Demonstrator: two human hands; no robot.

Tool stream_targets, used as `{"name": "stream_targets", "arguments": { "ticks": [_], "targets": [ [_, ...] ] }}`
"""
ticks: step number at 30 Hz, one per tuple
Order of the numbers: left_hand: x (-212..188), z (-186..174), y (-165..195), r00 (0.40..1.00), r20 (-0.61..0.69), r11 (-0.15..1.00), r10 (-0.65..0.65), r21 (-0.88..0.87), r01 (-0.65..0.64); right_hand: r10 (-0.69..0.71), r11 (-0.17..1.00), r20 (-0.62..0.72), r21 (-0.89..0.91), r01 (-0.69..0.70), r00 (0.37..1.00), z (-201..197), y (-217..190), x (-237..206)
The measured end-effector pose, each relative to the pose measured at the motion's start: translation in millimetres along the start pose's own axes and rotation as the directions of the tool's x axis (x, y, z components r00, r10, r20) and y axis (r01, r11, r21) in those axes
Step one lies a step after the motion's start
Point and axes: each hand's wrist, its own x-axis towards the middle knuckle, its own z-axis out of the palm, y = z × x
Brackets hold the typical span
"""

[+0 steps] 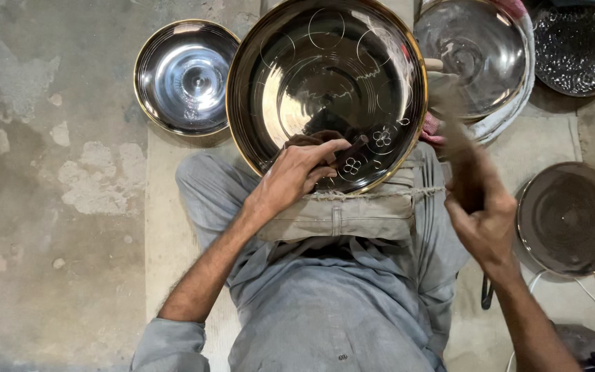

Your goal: The person sits on the floor and uses a wooden mallet to repeatedly strike a metal punch tool placed on the inner surface of a large brass bowl. The person holds the bowl steady with their left hand while striking with their right hand.

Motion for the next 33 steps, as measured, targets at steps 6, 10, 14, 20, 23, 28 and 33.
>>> {"name": "stream_targets", "arguments": {
  "ticks": [6, 10, 14, 20, 23, 28, 33],
  "targets": [
    [-9.4, 6.2, 8.8, 0.971, -0.240, 1.000, -0.002, 0.002, 0.002, 0.090, 0.942, 0.290, -0.336, 0.014, 0.953, -8.8, -1.4, 22.7],
    [-23.8, 20.9, 18.1, 0.878, -0.382, 0.947, -0.289, -0.247, 0.204, 0.019, 0.960, 0.292, -0.273, 0.064, 0.956, -14.0, -9.9, 39.6],
    [-27.6, 26.7, 19.6, 0.834, -0.420, 0.923, -0.358, -0.296, 0.247, -0.085, 0.932, 0.275, -0.318, 0.174, 0.958, -21.5, -19.6, 60.6],
    [-27.7, 35.6, 23.4, 0.791, -0.515, 0.936, -0.330, -0.290, 0.201, -0.298, 0.769, 0.406, -0.434, 0.469, 0.864, -25.7, -41.5, 109.3],
    [-28.5, 40.6, 20.4, 0.777, -0.540, 0.939, -0.325, -0.282, 0.197, -0.581, 0.610, 0.292, -0.462, 0.644, 0.760, -24.0, -60.3, 126.3],
    [-28.3, 47.4, 11.2, 0.755, -0.551, 0.933, -0.356, -0.256, 0.254, -0.543, 0.739, 0.261, -0.303, 0.601, 0.798, -24.7, -91.3, 149.7],
    [-30.4, 48.8, 10.4, 0.755, -0.498, 0.902, -0.427, -0.293, 0.317, -0.512, 0.620, 0.416, -0.426, 0.659, 0.751, -29.4, -110.1, 160.2]
  ]
}}
